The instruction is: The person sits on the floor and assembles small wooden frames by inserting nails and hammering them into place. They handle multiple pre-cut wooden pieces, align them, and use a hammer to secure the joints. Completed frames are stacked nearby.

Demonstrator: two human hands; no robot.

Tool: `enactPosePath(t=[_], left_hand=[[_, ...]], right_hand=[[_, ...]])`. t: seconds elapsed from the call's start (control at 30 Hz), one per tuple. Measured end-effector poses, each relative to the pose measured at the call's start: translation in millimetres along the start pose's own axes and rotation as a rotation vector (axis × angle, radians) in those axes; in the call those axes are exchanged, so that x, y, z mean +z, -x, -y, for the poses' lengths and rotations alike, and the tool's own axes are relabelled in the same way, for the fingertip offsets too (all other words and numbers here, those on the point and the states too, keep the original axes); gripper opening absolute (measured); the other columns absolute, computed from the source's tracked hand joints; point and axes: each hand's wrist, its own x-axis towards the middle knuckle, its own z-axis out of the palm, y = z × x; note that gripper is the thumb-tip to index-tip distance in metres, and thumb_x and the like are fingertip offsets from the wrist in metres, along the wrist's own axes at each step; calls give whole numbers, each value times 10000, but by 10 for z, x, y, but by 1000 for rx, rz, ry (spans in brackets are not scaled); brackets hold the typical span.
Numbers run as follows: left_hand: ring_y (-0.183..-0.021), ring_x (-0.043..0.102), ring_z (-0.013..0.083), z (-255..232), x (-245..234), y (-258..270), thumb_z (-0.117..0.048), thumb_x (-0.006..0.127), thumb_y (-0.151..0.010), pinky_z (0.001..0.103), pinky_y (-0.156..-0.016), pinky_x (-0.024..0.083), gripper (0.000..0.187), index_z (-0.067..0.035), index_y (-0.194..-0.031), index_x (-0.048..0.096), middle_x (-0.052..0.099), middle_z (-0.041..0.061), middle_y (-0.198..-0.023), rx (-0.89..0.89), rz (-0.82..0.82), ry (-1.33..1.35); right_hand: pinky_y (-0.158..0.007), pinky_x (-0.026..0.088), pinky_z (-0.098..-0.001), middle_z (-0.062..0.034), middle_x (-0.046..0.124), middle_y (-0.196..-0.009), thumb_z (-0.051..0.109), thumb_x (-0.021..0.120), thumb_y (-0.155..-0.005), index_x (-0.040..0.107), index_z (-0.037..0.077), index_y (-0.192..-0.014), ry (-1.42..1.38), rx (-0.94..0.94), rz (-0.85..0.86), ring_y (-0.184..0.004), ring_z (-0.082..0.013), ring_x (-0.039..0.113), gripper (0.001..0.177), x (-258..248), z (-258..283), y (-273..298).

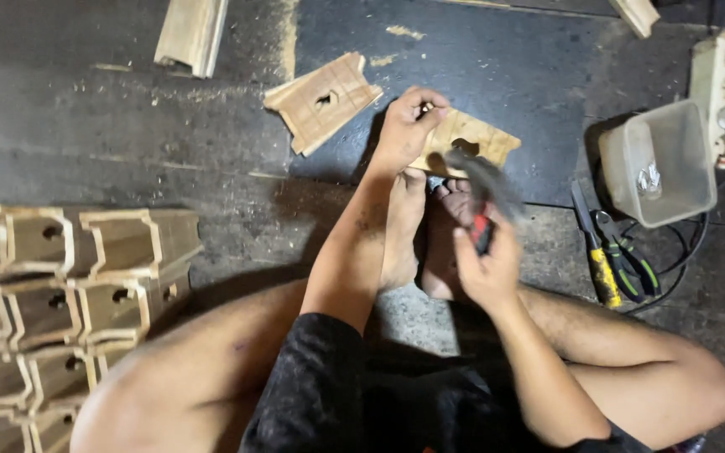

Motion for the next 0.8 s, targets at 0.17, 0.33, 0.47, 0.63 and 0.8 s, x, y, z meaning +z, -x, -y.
enactPosePath(t=[0.17,0.33,0.47,0.63,0.8], left_hand=[[-975,704,162,-83,-63,-110,-153,725,-947,306,-933,538,61,-145,-992,766,714,5,-1012,38,33,-47],[-980,707,158,-36,-104,-3,-217,716,-957,296,-936,511,90,-156,-1008,758,725,2,-1010,73,25,-86],[-944,694,184,-52,-62,-27,-117,751,-925,327,-912,531,80,-112,-1000,778,715,52,-964,98,1,-6],[-862,695,200,-28,-18,12,-107,841,-850,358,-858,539,128,-105,-976,814,723,92,-862,128,-58,58],[-955,707,302,-37,-50,-52,-207,781,-909,429,-916,529,164,-93,-1026,782,725,153,-947,38,-30,20]], right_hand=[[-843,546,-440,-128,698,-1100,236,654,-976,552,49,-1311,31,79,72,-908,-340,697,397,-32,221,-186],[-887,521,-470,-200,668,-1065,208,706,-1001,575,-28,-1316,84,-81,-50,-950,-369,669,416,-45,3,13],[-768,537,-510,-221,686,-965,200,710,-968,623,3,-1165,85,6,65,-896,-447,687,291,21,80,-172],[-630,554,-410,-175,670,-781,170,820,-931,692,24,-1024,77,-91,-116,-778,-428,736,215,19,122,-117],[-613,534,-522,-267,699,-889,162,777,-942,544,19,-1374,58,-11,-73,-801,-498,717,511,-34,-1,-31]])
